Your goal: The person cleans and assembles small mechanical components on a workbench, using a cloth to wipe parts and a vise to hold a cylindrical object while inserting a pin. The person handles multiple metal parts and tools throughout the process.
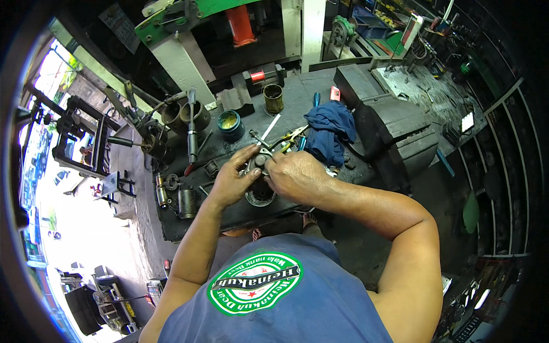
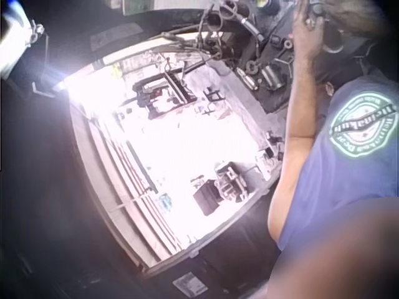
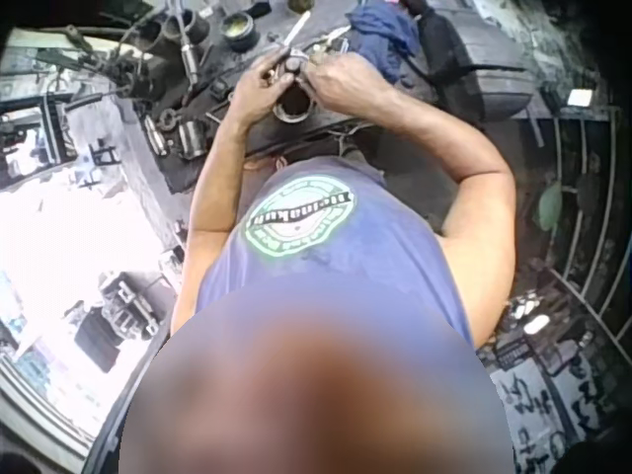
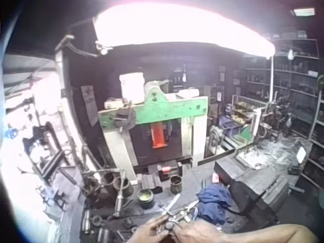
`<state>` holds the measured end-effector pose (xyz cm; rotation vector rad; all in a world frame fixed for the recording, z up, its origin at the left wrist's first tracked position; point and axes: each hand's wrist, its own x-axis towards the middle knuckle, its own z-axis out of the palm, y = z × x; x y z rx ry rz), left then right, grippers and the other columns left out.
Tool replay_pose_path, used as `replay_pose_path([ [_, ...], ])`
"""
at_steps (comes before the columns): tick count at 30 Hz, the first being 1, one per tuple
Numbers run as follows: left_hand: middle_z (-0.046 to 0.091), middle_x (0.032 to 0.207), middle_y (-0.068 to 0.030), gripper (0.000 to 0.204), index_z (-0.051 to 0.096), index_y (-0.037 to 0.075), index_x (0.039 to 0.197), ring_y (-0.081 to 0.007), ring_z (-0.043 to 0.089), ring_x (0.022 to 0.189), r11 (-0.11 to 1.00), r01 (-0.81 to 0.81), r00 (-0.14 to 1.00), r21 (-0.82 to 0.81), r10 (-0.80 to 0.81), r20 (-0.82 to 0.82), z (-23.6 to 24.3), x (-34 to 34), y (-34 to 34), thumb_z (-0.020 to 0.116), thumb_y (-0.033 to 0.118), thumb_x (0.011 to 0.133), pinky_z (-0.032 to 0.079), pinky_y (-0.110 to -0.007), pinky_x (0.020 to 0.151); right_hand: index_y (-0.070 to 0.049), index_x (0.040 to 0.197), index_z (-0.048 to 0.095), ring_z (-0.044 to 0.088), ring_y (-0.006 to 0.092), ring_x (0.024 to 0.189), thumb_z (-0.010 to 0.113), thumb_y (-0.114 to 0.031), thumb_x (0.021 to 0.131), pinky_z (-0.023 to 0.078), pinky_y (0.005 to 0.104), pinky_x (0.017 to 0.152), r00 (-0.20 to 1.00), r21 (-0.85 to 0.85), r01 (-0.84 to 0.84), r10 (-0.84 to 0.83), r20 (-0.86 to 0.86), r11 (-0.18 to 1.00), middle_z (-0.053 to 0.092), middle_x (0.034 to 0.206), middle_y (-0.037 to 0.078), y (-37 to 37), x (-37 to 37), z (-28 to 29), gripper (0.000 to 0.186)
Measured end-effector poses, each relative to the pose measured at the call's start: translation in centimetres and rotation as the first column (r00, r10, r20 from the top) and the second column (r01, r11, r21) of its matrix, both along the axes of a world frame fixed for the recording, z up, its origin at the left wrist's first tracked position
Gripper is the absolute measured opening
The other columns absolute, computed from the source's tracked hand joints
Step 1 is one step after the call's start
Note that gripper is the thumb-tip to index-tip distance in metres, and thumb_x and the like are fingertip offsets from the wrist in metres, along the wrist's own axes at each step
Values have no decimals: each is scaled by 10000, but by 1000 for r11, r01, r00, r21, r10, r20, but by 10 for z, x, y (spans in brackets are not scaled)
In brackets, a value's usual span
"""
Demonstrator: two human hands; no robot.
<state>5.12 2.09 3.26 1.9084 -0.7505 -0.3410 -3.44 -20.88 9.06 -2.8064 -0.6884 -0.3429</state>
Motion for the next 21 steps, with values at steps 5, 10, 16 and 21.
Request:
replay_pose_path([
  [5,566,1686,-230,646,632,71,1609,-363,520,1593,1000,8,1000,-3,-8,24,-2,1,0,822,129,994,395,-448,1332,-14,947,736,779,367,797,763,-231,985,624,489,717,991,-44,-18,12,-132,999,736,883,164,0,-2,-5,221],
  [10,571,1678,-233,645,629,65,1608,-367,514,1597,1000,-9,1000,-18,9,28,-1,-2,1,816,112,992,386,-450,1338,-25,902,743,773,368,739,745,-220,990,620,487,680,995,21,-82,80,57,996,736,833,157,-1,0,-9,214],
  [16,583,1666,-227,639,628,50,1604,-358,521,1590,999,-11,1000,-32,11,10,0,-3,-1,808,110,993,392,-448,1330,-14,962,735,771,357,727,746,-243,980,621,479,663,999,-21,-38,38,-21,999,736,852,153,2,3,-6,230],
  [21,578,1670,-233,628,631,29,1593,-362,518,1594,999,-11,1000,-30,11,11,-2,-2,-1,800,86,991,385,-447,1338,-16,907,744,783,355,731,727,-267,998,626,474,661,994,-69,-35,28,-106,997,746,821,164,3,2,-8,267],
])
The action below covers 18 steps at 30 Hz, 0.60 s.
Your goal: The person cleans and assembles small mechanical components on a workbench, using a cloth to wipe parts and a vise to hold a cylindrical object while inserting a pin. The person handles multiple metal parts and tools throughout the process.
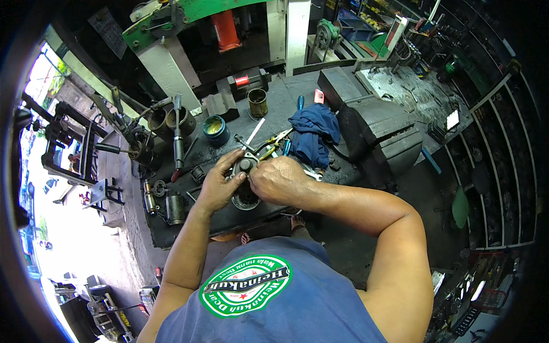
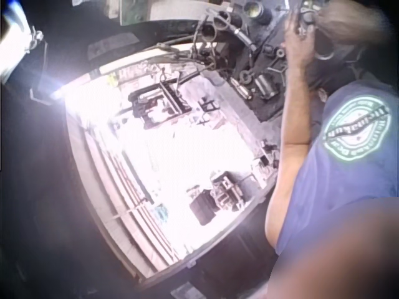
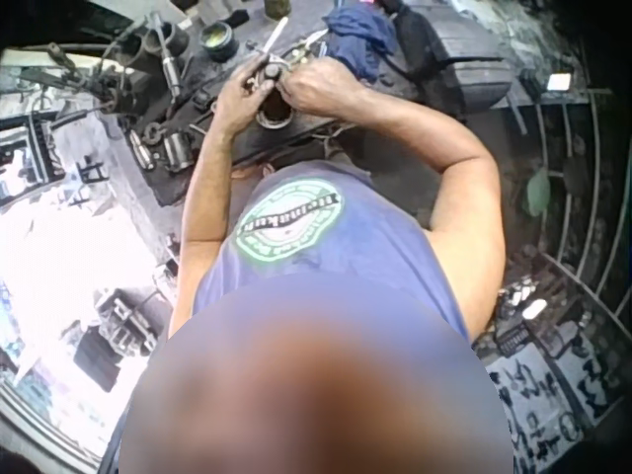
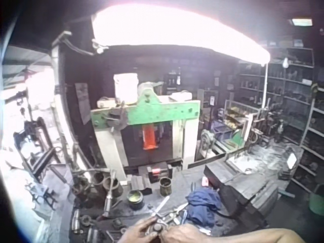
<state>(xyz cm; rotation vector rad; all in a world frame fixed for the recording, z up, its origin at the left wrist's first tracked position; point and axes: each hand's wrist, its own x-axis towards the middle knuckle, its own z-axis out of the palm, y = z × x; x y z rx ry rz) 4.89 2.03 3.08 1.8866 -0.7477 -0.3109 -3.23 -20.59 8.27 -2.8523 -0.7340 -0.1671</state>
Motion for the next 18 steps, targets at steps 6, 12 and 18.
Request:
replay_pose_path([
  [6,585,1668,-221,629,632,29,1593,-345,526,1590,1000,4,1000,-16,-3,9,-3,1,1,800,83,989,402,-438,1324,-61,858,789,807,336,748,682,-281,1035,632,470,637,977,98,0,-21,211,995,786,823,161,1,-3,-9,301],
  [12,571,1685,-201,659,607,22,1616,-333,538,1574,999,-17,1000,43,17,-11,-10,4,2,795,49,985,408,-436,1318,-79,832,776,787,309,743,702,-325,1013,609,463,628,987,32,-24,19,157,999,767,792,127,-3,-4,-12,314],
  [18,610,1647,-188,651,597,-27,1612,-292,567,1538,1000,-6,1000,-26,6,-26,-11,4,1,768,13,985,403,-426,1310,-123,834,839,820,304,816,704,-268,957,623,481,629,1000,49,-17,18,-13,999,819,891,140,-4,-1,-20,233],
])
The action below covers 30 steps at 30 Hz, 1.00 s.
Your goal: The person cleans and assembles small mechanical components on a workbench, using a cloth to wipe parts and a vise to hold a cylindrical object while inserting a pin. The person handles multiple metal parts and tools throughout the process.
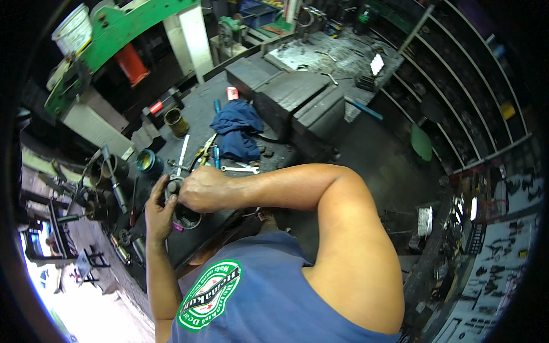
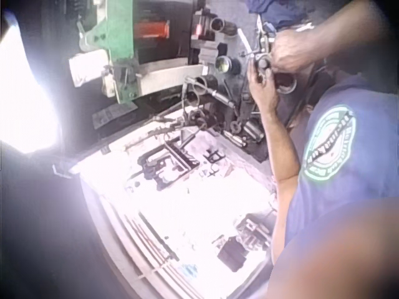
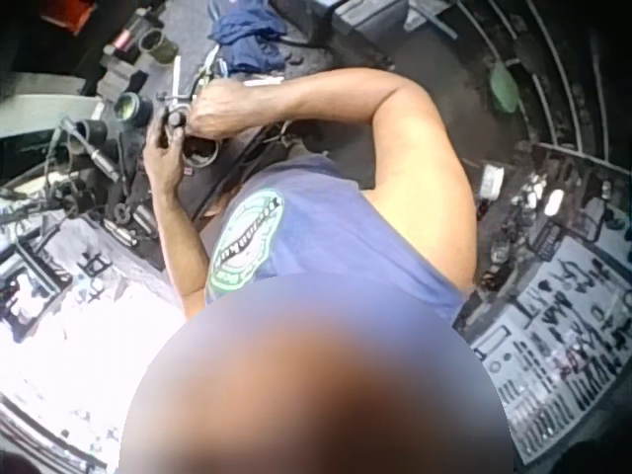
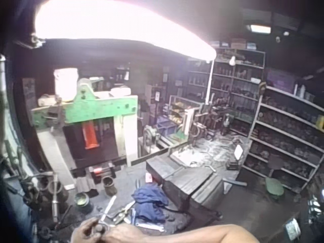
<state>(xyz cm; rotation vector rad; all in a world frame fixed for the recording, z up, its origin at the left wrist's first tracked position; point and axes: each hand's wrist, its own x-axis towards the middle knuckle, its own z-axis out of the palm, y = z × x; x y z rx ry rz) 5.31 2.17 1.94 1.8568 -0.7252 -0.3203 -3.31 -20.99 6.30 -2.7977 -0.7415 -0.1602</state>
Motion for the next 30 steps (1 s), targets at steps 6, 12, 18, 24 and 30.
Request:
replay_pose_path([
  [6,613,1650,-188,655,596,-40,1611,-291,565,1543,1000,-11,999,-20,10,-35,0,0,-1,802,86,1002,395,-431,1316,-1,940,763,804,353,787,717,-297,993,639,477,696,999,33,-3,2,46,999,781,865,164,1,2,-2,304],
  [12,643,1623,-188,703,590,-40,1619,-285,584,1518,1000,-3,1000,-26,3,4,-5,3,2,849,206,1014,400,-439,1307,-20,926,768,802,353,788,711,-303,996,636,476,695,980,113,24,-45,192,993,778,861,167,1,0,3,297],
  [18,628,1635,-181,676,585,-40,1619,-277,579,1521,1000,4,1000,-29,-4,-9,-9,4,4,826,155,1019,401,-432,1308,-54,810,770,794,356,770,696,-320,1012,633,481,695,1000,22,24,-23,-10,999,762,786,163,3,5,-7,343],
  [24,621,1644,-177,648,603,-15,1612,-294,560,1548,997,11,999,-81,-14,-39,-12,6,4,784,36,992,394,-437,1319,-53,817,768,783,383,754,721,-316,928,629,509,714,986,146,-54,29,166,988,762,792,149,-6,11,-16,289],
  [30,619,1650,-171,647,607,2,1614,-300,553,1558,999,17,1000,-48,-18,-19,-12,7,7,758,9,985,386,-437,1325,-80,790,791,789,392,730,721,-351,943,640,518,681,999,100,-5,0,49,995,770,770,163,-3,7,-17,319],
])
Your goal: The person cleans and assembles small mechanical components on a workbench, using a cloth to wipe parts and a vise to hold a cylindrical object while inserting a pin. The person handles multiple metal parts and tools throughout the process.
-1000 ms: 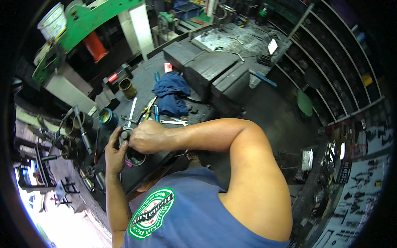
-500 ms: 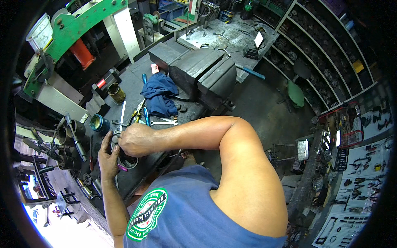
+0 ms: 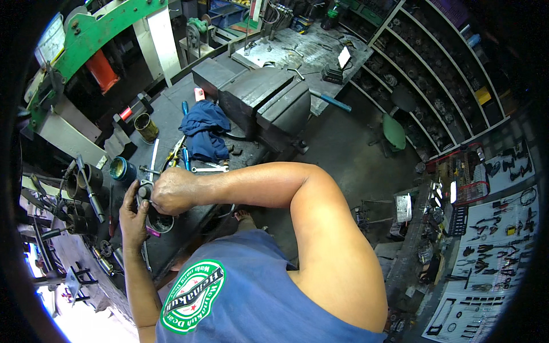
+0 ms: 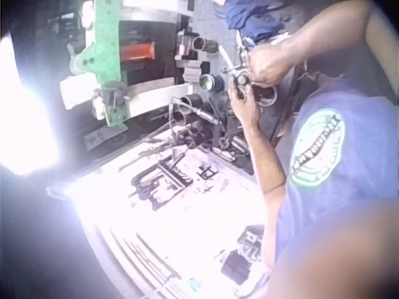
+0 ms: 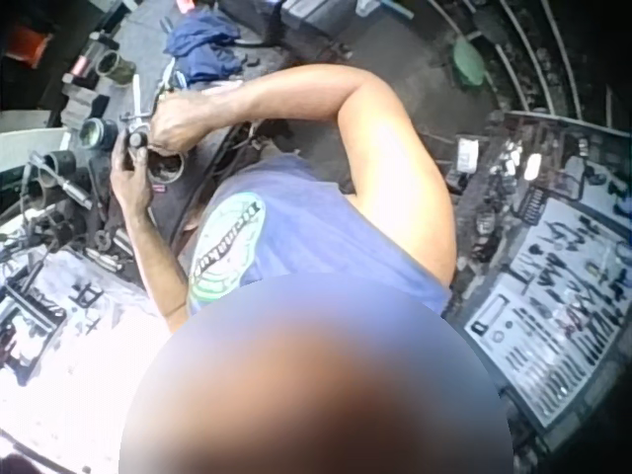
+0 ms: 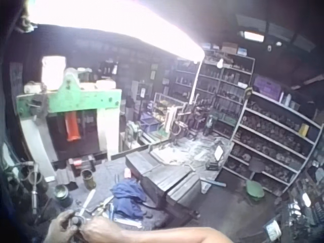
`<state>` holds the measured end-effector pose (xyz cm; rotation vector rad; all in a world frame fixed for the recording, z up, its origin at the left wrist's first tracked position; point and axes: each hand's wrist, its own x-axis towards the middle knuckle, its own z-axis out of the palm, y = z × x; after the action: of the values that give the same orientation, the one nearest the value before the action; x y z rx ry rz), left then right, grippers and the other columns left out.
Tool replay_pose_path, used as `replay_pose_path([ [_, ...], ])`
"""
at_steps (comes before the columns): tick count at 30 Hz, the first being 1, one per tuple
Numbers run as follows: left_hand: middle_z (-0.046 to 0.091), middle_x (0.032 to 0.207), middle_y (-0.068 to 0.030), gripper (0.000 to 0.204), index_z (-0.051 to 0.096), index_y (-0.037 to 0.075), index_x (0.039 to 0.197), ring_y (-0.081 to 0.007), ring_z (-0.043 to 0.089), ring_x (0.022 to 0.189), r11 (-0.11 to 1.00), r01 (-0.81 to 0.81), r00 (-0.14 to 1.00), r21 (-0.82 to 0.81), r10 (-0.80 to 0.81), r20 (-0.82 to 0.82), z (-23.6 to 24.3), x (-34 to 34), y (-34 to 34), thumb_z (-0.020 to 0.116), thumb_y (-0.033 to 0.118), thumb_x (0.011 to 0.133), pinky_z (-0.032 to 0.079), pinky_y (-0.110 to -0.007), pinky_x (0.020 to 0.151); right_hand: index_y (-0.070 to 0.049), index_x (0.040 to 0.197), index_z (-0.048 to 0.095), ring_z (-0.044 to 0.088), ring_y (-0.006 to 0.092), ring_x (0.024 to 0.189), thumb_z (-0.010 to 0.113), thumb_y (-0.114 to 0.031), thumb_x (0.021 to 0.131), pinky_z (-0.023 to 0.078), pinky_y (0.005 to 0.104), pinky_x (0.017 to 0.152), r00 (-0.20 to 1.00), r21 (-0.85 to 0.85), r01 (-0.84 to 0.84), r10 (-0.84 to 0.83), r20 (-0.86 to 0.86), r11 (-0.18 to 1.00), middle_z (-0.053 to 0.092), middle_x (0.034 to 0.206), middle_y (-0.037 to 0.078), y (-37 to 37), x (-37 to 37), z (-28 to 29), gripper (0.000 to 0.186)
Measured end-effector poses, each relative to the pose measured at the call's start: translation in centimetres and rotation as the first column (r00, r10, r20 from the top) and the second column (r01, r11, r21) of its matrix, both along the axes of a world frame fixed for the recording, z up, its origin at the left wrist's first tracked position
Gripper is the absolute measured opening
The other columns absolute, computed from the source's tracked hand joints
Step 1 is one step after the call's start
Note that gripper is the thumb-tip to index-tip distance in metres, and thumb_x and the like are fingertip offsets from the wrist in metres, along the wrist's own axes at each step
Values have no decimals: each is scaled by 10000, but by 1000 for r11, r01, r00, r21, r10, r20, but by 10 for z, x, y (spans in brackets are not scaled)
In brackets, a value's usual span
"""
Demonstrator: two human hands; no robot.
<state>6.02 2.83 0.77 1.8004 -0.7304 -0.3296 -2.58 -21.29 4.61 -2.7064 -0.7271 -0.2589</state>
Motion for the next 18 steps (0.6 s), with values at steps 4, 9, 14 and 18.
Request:
replay_pose_path([
  [4,598,1669,-181,628,591,-13,1624,-305,542,1567,1000,6,1000,23,-7,28,2,-2,0,770,67,1027,380,-428,1325,-52,830,783,792,382,748,731,-361,970,635,510,679,987,49,154,-151,-62,987,770,786,171,10,-12,-2,343],
  [9,592,1670,-189,628,571,-20,1638,-301,546,1559,999,23,998,26,-24,55,3,-1,-2,769,99,1054,388,-429,1318,-50,867,770,792,368,799,741,-314,979,632,503,716,956,188,189,-225,191,964,762,837,152,17,-18,-8,288],
  [14,597,1663,-188,617,570,-27,1635,-296,554,1549,998,12,1000,56,-13,25,4,-1,1,764,131,1071,394,-426,1311,-53,881,803,801,373,796,701,-345,1020,638,509,715,962,198,260,-272,34,945,795,857,161,22,-23,-8,338],
  [18,600,1659,-186,612,568,-29,1636,-297,562,1539,999,33,998,37,-35,59,3,0,-1,757,151,1082,398,-425,1305,-64,895,830,813,365,811,692,-378,1041,639,513,702,941,182,309,-328,85,933,810,853,160,23,-26,-2,373],
])
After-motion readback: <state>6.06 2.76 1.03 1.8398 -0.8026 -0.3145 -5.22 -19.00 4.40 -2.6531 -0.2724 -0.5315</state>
